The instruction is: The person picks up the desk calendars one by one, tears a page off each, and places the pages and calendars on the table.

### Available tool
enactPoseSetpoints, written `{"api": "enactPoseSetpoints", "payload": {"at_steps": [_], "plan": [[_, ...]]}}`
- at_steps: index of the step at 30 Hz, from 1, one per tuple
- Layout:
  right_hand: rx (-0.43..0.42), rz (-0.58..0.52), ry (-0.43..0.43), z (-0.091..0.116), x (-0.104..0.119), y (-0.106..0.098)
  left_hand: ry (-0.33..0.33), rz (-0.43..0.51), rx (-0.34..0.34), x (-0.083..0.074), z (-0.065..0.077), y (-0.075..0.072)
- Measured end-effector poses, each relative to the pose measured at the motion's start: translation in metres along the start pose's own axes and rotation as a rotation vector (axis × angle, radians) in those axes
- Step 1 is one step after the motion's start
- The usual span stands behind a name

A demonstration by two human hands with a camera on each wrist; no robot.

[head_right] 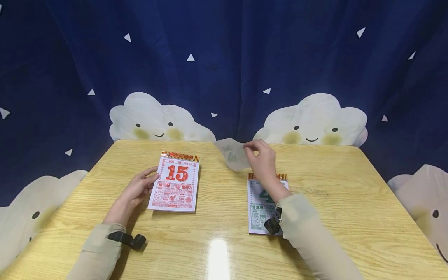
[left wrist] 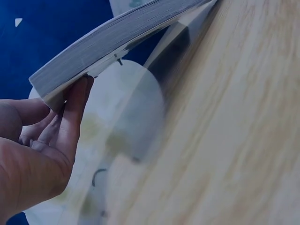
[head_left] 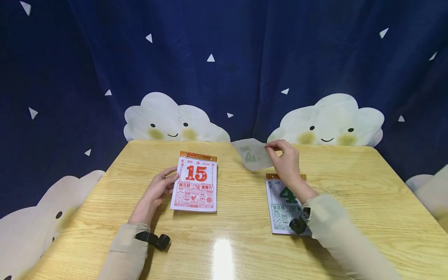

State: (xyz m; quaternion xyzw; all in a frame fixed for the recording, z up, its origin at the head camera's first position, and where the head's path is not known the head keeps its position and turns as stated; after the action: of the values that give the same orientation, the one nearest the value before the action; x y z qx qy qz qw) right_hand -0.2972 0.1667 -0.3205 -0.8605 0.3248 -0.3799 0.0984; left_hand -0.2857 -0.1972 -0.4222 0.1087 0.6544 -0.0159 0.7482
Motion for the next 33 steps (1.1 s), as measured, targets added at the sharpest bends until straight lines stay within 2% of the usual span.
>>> {"api": "enactPoseSetpoints", "payload": {"at_steps": [3,6,11,16,22,29,33], "plan": [[0.036,0.014,-0.113,0.005,0.009,0.006,-0.005,-0.013,-0.002,0.001,-0.001,-0.002],[0.089,0.033,-0.182,0.012,0.016,0.013,-0.011,-0.026,-0.008,0.002,-0.002,-0.004],[0.213,0.100,-0.226,0.024,0.026,0.023,-0.027,-0.052,-0.016,0.005,0.000,-0.005],[0.318,0.209,-0.264,0.036,0.033,0.033,-0.047,-0.147,-0.033,0.008,0.001,-0.006],[0.457,0.266,-0.285,0.052,0.041,0.044,-0.056,-0.264,-0.055,0.006,0.000,-0.007],[0.681,0.309,-0.254,0.071,0.043,0.061,-0.040,-0.507,-0.107,0.002,-0.003,-0.005],[0.780,0.319,-0.236,0.080,0.041,0.070,-0.055,-0.564,-0.138,0.001,-0.003,-0.004]]}}
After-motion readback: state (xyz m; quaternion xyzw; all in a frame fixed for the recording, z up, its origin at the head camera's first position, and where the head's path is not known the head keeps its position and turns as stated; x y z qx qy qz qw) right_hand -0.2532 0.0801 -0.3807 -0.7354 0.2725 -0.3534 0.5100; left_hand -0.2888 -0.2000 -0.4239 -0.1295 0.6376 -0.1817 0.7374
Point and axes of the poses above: each hand's wrist, its own z-axis away from the middle knuckle, its own y-axis out of the palm, x = y × z, the point moved 6 cm from there along -z, towards the middle knuckle, and after that the axes turned 2 degrees about y, right-handed, at the moved point
